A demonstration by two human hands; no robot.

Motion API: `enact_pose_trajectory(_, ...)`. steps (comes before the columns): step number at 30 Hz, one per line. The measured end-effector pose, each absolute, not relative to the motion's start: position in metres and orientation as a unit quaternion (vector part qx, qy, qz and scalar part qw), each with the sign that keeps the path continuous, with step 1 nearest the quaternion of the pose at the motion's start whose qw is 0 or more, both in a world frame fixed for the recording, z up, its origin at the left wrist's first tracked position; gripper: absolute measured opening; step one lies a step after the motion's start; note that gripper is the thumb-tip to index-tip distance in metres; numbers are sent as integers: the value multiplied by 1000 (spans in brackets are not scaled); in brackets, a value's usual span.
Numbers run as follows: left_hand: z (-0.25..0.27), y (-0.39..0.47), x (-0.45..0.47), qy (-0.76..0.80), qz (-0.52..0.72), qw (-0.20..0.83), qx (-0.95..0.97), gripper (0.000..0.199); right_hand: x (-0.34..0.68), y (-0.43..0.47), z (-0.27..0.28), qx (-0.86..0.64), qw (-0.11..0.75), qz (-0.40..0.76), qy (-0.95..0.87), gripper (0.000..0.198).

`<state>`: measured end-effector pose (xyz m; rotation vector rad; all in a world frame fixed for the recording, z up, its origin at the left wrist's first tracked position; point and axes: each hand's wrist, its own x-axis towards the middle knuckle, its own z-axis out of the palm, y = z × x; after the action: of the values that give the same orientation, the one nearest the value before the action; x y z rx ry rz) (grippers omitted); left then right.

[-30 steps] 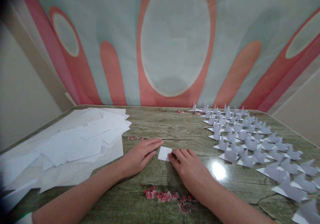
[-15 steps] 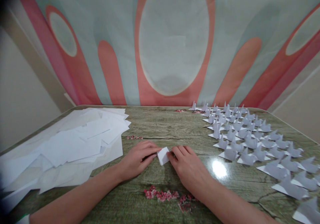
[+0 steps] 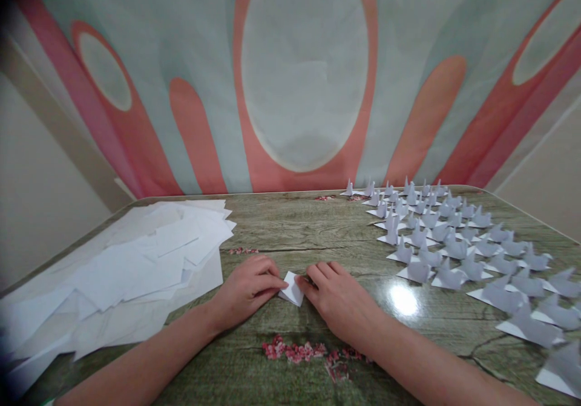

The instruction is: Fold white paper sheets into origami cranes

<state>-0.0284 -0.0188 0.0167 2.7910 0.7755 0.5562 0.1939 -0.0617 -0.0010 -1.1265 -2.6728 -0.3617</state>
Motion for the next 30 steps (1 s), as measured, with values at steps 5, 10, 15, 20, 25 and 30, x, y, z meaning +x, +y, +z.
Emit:
enact_pose_trajectory(5, 22, -24, -25, 229, 162, 78, 957, 21, 194, -61, 1, -378, 106, -113, -913, 30)
enact_pose_trajectory(10, 22, -25, -23, 187, 135, 63, 971, 20, 195, -59, -2, -385, 142, -57, -910, 33)
enact_pose_trajectory(15, 20, -23, -23, 169, 135, 49, 975, 22, 199, -55, -6, -413, 222, 46, -882, 34)
enact_pose_trajectory(20, 20, -24, -23, 172, 125, 32, 977, 21, 195, -59, -8, -445, 300, 150, -830, 16)
enact_pose_trajectory(25, 19, -26, -22, 182, 128, 40, 974, 21, 189, -64, -6, -466, 303, 225, -800, 7)
enact_pose_trajectory(30, 21, -29, -19, 210, 140, 86, 964, 20, 190, -61, -5, -469, 294, 267, -789, 7)
